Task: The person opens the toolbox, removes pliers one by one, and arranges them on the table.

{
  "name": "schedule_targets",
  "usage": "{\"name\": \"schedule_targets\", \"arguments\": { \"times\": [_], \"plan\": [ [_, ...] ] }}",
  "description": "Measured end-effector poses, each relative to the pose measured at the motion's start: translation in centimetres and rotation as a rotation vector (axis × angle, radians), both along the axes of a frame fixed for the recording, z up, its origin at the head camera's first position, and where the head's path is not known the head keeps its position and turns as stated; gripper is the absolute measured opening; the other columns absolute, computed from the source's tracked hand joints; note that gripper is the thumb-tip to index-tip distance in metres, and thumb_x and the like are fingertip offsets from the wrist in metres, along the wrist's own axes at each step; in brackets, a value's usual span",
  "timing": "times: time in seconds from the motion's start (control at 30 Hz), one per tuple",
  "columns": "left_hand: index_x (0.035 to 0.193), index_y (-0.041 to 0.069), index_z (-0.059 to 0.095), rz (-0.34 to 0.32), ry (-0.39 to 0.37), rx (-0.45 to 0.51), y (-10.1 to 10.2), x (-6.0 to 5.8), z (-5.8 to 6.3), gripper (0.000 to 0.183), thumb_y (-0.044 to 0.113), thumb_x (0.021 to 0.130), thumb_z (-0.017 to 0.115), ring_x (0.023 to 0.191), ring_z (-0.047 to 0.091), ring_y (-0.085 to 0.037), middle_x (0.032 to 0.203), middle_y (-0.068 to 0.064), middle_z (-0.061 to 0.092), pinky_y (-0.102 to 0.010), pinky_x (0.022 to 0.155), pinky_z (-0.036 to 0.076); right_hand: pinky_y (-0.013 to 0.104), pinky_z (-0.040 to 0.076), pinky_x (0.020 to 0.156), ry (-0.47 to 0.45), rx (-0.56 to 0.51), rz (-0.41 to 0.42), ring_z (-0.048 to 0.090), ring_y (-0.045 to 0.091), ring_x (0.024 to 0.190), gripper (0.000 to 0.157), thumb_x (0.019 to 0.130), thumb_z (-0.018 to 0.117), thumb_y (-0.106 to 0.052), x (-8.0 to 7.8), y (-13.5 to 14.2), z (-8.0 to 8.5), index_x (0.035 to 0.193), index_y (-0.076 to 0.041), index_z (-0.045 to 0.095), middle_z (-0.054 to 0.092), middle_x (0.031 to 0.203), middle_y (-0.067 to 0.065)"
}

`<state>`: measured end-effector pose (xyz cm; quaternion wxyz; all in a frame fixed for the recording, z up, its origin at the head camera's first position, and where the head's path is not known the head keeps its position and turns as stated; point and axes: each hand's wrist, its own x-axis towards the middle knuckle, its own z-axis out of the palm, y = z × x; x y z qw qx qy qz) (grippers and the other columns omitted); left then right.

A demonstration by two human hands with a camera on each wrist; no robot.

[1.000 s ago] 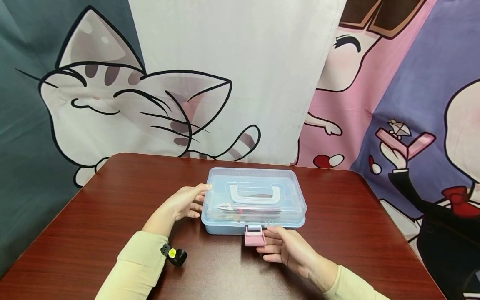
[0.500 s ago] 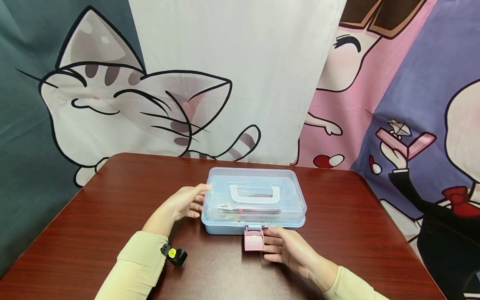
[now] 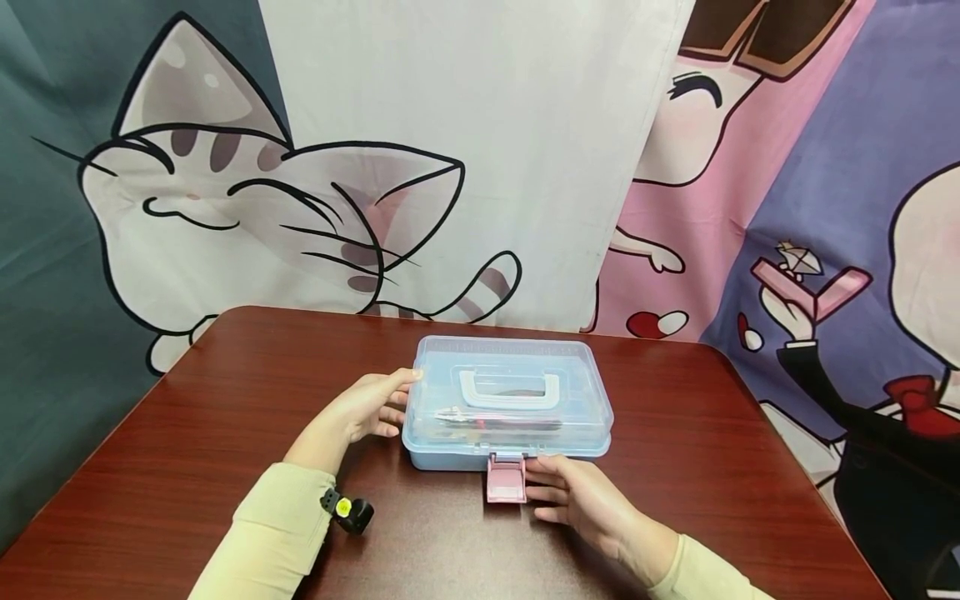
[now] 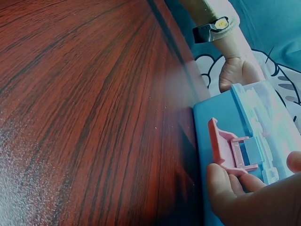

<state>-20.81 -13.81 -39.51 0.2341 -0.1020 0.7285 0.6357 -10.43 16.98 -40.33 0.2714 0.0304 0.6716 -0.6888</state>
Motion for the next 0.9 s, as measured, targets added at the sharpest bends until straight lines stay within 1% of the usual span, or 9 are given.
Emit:
{"name": "schedule_targets", "arguments": {
  "times": [0.17,0.47,0.73,0.9],
  "plan": [
    [0.125,0.004,0.049,-0.007,0.0,-0.008,-0.08,0.19,0.02,0.071,0.058,0.081,0.061,0.079,0.058,-0.019,0.121,-0.014,0.052,-0.025,0.055,0.05,0.035,0.053,0.084,0.006,0.004,-0.02,0.06,0.018,0.107,0.059,0.094,0.048,-0.035,0.19,-0.06,-0.22,0.132,0.01,0.045,0.051,0.136,0.021],
    [0.124,0.004,0.051,-0.008,0.005,-0.018,-0.18,0.27,0.13,0.071,0.059,0.081,0.061,0.079,0.057,-0.019,0.122,-0.014,0.051,-0.025,0.056,0.05,0.035,0.053,0.088,0.012,-0.02,-0.024,0.06,0.018,0.109,0.057,0.093,0.05,-0.034,0.13,-0.34,-0.25,0.131,0.008,0.047,0.056,0.129,0.016],
    [0.124,0.004,0.05,-0.006,0.004,-0.017,-0.07,0.09,0.16,0.07,0.058,0.081,0.061,0.078,0.057,-0.019,0.12,-0.013,0.052,-0.025,0.055,0.05,0.033,0.052,0.086,0.032,-0.021,-0.024,0.06,0.017,0.109,0.052,0.094,0.051,-0.033,0.06,-0.17,-0.46,0.129,0.006,0.05,0.059,0.125,0.013],
    [0.124,0.003,0.05,-0.013,0.006,-0.011,-0.02,0.04,0.18,0.069,0.056,0.082,0.061,0.077,0.057,-0.018,0.119,-0.013,0.051,-0.024,0.055,0.05,0.033,0.052,0.086,0.06,0.0,-0.016,0.058,0.02,0.113,0.054,0.095,0.051,-0.034,0.05,-0.07,-0.53,0.13,0.008,0.048,0.055,0.13,0.018]
  ]
}}
